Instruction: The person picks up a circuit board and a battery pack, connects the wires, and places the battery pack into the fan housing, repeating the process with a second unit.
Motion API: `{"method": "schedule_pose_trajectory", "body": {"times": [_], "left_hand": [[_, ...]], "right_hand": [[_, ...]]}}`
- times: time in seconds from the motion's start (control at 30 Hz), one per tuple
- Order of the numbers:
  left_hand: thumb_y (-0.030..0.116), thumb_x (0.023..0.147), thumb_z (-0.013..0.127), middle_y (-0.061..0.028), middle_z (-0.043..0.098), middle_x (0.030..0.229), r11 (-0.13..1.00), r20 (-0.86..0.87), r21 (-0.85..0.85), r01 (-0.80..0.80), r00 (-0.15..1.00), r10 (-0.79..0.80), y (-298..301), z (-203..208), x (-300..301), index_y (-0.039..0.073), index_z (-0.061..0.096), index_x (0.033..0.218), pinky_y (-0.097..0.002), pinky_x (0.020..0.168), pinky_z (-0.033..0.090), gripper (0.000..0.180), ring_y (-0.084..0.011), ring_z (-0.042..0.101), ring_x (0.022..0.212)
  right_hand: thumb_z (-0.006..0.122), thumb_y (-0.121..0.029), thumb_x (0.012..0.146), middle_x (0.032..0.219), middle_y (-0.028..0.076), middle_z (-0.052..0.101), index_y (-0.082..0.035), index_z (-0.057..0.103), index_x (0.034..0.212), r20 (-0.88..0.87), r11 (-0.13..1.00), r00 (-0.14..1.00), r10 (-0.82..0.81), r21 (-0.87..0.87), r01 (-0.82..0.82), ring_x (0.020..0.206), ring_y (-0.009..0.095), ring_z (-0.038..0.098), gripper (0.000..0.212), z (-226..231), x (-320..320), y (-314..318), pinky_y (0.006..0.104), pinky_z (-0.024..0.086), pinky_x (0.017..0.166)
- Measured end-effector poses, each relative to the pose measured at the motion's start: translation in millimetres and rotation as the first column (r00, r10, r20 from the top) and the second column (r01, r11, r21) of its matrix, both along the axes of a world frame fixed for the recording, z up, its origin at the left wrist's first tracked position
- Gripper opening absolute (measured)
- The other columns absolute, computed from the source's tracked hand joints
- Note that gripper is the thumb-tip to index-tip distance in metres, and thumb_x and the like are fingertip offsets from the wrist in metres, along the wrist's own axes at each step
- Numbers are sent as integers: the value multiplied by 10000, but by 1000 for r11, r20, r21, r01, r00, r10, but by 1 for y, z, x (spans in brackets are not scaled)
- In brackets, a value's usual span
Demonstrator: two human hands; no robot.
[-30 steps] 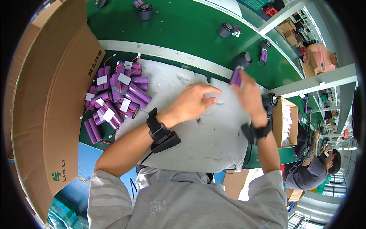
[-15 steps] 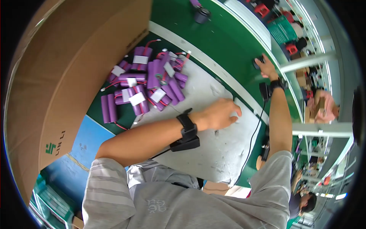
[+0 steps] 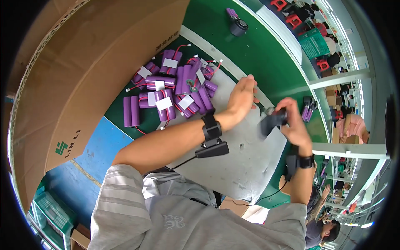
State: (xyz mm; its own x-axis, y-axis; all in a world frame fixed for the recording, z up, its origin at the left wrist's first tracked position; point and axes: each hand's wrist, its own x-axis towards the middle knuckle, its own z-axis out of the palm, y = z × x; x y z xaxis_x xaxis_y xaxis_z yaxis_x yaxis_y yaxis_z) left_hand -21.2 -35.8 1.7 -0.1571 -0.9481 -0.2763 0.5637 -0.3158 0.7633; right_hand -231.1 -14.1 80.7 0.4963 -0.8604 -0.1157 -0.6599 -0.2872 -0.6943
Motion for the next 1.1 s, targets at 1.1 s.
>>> {"method": "schedule_pose_trajectory", "body": {"times": [1.1], "left_hand": [[290,685,699,-94,637,685,327,874,-427,843,477,-90,30,-9,14,99,625,718,-430,634,472,208,-324,632,724]], "right_hand": [[552,-176,955,783,47,573,27,608,907,-14,926,983,182,-335,-176,720,92,531,216,69,152,-23,250,416,612]]}}
